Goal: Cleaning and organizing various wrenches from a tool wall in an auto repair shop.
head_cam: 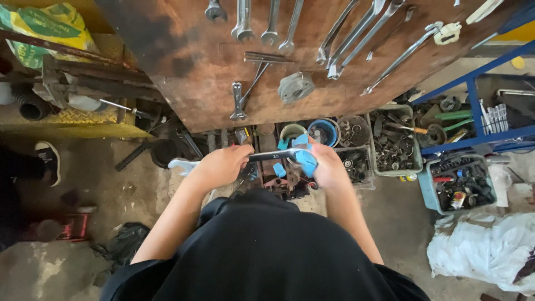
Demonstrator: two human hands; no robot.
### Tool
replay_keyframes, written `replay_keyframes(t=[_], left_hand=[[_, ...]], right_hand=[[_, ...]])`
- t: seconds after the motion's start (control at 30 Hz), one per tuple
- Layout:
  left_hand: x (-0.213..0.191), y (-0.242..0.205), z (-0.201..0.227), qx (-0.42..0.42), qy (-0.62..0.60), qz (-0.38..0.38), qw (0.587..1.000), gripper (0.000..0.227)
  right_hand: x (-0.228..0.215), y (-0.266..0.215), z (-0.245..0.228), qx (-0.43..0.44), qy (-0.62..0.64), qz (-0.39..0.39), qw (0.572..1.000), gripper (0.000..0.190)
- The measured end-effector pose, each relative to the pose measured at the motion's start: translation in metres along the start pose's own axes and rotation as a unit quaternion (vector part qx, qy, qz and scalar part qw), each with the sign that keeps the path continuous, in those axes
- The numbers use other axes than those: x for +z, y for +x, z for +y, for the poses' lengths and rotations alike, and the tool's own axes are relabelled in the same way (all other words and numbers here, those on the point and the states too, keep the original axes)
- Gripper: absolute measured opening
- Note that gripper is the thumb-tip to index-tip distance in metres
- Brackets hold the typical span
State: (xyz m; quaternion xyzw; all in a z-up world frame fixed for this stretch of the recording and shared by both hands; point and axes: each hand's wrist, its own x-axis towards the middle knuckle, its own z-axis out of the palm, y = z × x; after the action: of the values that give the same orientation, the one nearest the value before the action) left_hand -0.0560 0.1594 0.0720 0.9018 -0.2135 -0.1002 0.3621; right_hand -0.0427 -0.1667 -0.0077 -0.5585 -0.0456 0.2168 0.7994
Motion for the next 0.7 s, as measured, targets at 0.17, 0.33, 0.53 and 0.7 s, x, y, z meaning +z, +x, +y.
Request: replay_keyframes(t=[0.17,0.33,0.53,0.7], left_hand=[[0.023,0.016,0.018,0.014,-0.141,0.018,0.99,0.018],[0.03,0.019,0.034,0.005,-0.202,-0.004,0.979,0.016],[0.006,0.02,0.032,-0.016,-0.039,-0.024,0.999,0.02],[-0.008,0.018,0.035,-0.023,0.153,-0.079,0.985,0.011]], right_hand=[[0.052,0.001,-0.019,-0.154,0.284,-0.021,0.946,0.055],[0.039,-0.003,-0.016,-0.207,0.289,-0.003,0.935,0.054],[-0.008,-0.01,-0.012,-0.166,0.069,0.046,0.983,0.042],[-0.022,-0.001,-0.022,0.058,-0.289,0.048,0.954,0.048]])
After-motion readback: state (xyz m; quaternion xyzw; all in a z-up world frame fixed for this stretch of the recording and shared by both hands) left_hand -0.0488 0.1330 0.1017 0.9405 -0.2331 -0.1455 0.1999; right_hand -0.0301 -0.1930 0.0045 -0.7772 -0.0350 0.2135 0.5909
